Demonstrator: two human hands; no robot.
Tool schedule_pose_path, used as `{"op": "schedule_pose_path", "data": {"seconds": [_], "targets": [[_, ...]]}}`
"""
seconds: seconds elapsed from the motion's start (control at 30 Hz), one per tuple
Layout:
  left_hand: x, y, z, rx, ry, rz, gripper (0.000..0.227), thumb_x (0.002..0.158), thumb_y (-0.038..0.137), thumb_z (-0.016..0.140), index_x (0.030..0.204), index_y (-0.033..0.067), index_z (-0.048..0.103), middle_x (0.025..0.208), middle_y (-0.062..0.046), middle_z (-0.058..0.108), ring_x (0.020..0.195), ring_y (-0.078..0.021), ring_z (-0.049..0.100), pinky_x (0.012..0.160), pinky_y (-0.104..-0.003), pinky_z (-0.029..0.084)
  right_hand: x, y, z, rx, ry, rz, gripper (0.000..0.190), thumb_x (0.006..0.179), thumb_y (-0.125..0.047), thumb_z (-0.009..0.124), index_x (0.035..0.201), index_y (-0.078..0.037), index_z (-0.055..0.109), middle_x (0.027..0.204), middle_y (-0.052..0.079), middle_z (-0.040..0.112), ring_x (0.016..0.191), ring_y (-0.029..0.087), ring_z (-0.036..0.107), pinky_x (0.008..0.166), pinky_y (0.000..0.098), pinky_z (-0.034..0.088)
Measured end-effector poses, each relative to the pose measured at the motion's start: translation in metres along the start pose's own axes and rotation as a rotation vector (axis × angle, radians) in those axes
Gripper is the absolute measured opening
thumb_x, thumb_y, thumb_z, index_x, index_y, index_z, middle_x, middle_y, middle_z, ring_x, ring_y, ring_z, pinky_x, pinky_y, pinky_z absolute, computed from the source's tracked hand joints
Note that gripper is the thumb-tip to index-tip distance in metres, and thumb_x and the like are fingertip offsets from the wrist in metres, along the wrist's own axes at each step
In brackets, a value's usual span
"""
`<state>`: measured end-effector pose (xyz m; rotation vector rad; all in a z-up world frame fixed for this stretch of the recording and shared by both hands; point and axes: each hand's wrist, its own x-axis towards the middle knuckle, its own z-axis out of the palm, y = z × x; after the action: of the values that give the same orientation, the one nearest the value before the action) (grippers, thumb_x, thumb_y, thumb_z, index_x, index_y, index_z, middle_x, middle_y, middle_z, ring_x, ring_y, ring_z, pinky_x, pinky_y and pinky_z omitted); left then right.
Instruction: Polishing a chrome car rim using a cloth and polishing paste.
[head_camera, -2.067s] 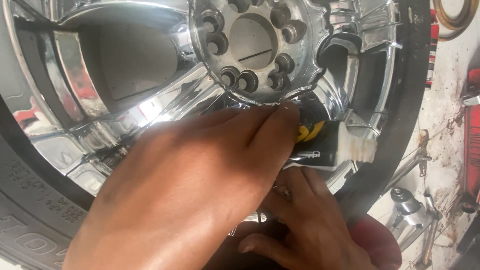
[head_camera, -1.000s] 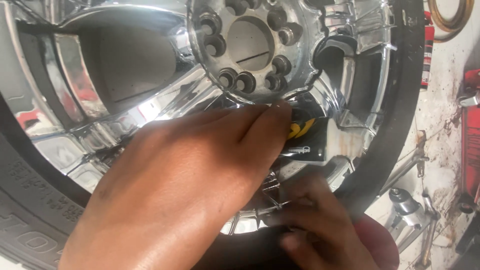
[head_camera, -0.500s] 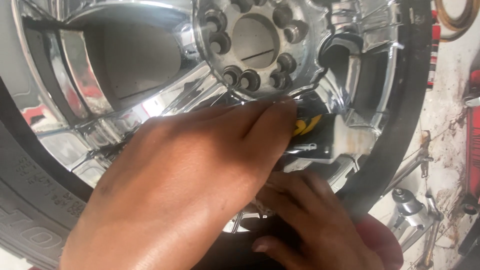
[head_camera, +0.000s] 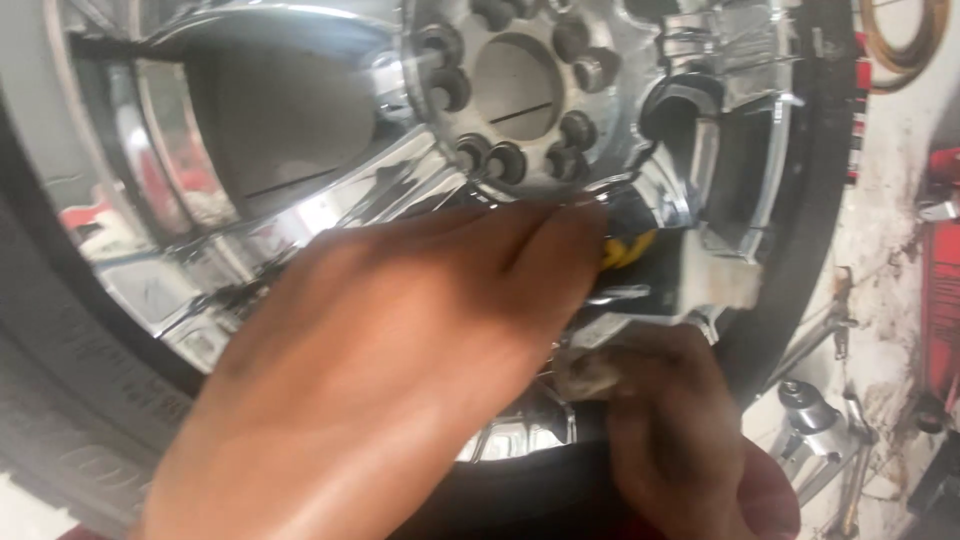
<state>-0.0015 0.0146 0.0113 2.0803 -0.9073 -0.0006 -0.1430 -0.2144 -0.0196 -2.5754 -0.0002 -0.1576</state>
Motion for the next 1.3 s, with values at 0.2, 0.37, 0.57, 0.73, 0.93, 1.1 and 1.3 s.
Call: {"op": "schedule_pose_path", "data": {"seconds": [0.2,0.37,0.57,0.73,0.93,1.1,1.3], "targets": [[0.003,0.0,-0.001,-0.034,0.017,0.007,0.032,0.081,-0.001,0.066,0.113,-0.0007,0.065,0.1,-0.015,0.071,0.086,-0.0348,0.073,0.064,-0.044,0.056,0.024,-0.031,-0.005,-0.176,-0.521,-0.106,0.044,0.086,-0.018,0.072,0.129,-0.014,0.072,0.128,0.013,0.058,0.109,0.036,0.054,0.094,0.0461,0.048],[0.003,-0.001,0.0,-0.014,-0.06,-0.013,0.045,0.08,-0.003,0.062,0.125,0.0024,0.065,0.104,-0.015,0.072,0.084,-0.0331,0.073,0.064,-0.042,0.057,0.027,-0.032,0.001,-0.23,-0.524,-0.098,0.052,0.085,-0.039,0.075,0.128,-0.01,0.07,0.119,0.016,0.055,0.106,0.038,0.049,0.085,0.0513,0.044],[0.003,0.003,-0.005,-0.019,-0.085,-0.082,0.048,0.083,0.003,0.063,0.13,0.006,0.063,0.1,-0.016,0.072,0.086,-0.0385,0.07,0.063,-0.046,0.053,0.026,-0.019,0.002,-0.069,-0.454,-0.02,0.023,0.089,-0.022,0.071,0.109,-0.01,0.075,0.106,0.011,0.06,0.102,0.033,0.055,0.082,0.0449,0.049],[0.002,0.001,-0.003,-0.014,-0.064,-0.07,0.047,0.082,0.003,0.063,0.129,0.0054,0.063,0.099,-0.016,0.071,0.086,-0.039,0.07,0.064,-0.046,0.052,0.005,-0.002,-0.004,0.201,-0.273,-0.072,0.015,0.09,-0.004,0.07,0.103,-0.008,0.074,0.11,0.005,0.072,0.112,0.031,0.059,0.093,0.0392,0.053],[0.003,0.0,0.0,0.04,-0.081,-0.043,0.053,0.079,-0.001,0.063,0.132,0.0036,0.063,0.1,-0.014,0.071,0.085,-0.0358,0.072,0.065,-0.044,0.055,0.002,-0.019,0.001,0.036,0.195,0.01,0.017,0.09,0.001,0.072,0.103,-0.007,0.068,0.125,0.017,0.061,0.116,0.025,0.066,0.098,0.0352,0.058],[0.003,-0.001,0.001,0.054,-0.071,-0.058,0.056,0.08,-0.002,0.064,0.136,0.002,0.062,0.102,-0.015,0.072,0.084,-0.0336,0.073,0.063,-0.042,0.058,0.006,-0.014,-0.007,-0.154,0.217,-0.212,0.024,0.076,0.003,0.07,0.096,-0.007,0.062,0.115,0.02,0.059,0.113,0.038,0.058,0.11,0.0521,0.044],[0.003,-0.002,-0.001,0.044,-0.041,-0.015,0.048,0.08,-0.002,0.065,0.127,0.0006,0.065,0.101,-0.014,0.072,0.087,-0.0323,0.074,0.065,-0.041,0.058,-0.031,0.009,0.015,0.327,0.183,0.273,0.03,0.088,-0.009,0.078,0.108,-0.005,0.056,0.11,0.011,0.075,0.094,0.024,0.079,0.081,0.0347,0.061]]}}
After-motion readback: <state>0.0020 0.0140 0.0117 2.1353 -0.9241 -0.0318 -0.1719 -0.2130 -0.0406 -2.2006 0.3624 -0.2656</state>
